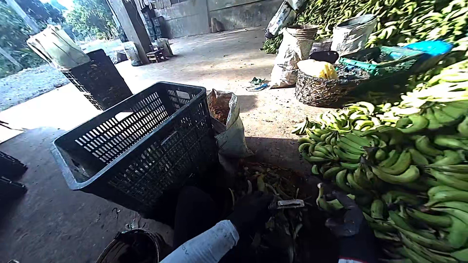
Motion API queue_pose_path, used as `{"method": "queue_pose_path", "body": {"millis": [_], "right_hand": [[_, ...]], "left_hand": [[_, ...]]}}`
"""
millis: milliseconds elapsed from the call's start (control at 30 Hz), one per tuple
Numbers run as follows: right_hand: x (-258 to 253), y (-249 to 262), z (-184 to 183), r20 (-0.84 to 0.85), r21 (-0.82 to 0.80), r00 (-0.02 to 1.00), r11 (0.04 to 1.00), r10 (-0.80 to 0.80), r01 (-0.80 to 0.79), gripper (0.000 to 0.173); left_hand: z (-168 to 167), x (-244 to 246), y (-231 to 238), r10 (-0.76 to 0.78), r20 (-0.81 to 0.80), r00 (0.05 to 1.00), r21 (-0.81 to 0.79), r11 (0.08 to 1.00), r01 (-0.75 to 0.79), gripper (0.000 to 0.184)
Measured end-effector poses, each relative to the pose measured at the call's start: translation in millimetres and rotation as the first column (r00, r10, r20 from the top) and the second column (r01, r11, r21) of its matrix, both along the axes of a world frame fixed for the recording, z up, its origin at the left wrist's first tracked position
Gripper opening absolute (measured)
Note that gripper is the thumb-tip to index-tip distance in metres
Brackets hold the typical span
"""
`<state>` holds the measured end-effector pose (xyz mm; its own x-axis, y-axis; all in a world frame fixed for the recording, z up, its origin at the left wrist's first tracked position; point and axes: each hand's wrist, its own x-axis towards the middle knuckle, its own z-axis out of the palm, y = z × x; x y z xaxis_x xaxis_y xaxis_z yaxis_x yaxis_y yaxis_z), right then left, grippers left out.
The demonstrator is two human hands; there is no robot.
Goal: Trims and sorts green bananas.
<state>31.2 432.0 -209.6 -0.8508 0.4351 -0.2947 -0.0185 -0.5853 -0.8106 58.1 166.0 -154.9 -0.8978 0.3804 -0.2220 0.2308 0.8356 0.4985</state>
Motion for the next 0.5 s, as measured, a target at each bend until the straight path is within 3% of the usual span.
{"method": "queue_pose_path", "body": {"millis": [100,167,367,433,500], "right_hand": [[0,8,-2,-0.147,-0.088,0.988,0.994,0.053,-0.066,0.023],[2,7,0,-0.211,-0.103,0.973,0.988,0.093,-0.116,0.028],[1,-11,4,-0.066,-0.189,0.998,0.981,0.025,-0.037,0.028],[2,-8,3,-0.033,-0.177,0.999,0.984,0.009,-0.015,0.028],[5,1,-3,-0.069,-0.144,0.996,0.988,0.049,-0.059,0.028]], "left_hand": [[-6,32,-10,0.025,0.236,0.971,0.038,0.999,-0.035,0.048],[-23,59,-14,0.075,0.284,0.956,0.011,0.997,-0.082,0.048],[-59,90,-20,0.120,0.449,0.885,-0.077,0.992,-0.095,0.061],[-56,86,-24,0.060,0.448,0.892,-0.071,0.997,-0.031,0.065],[-26,77,-35,0.015,0.368,0.930,-0.032,0.999,-0.003,0.053]]}}
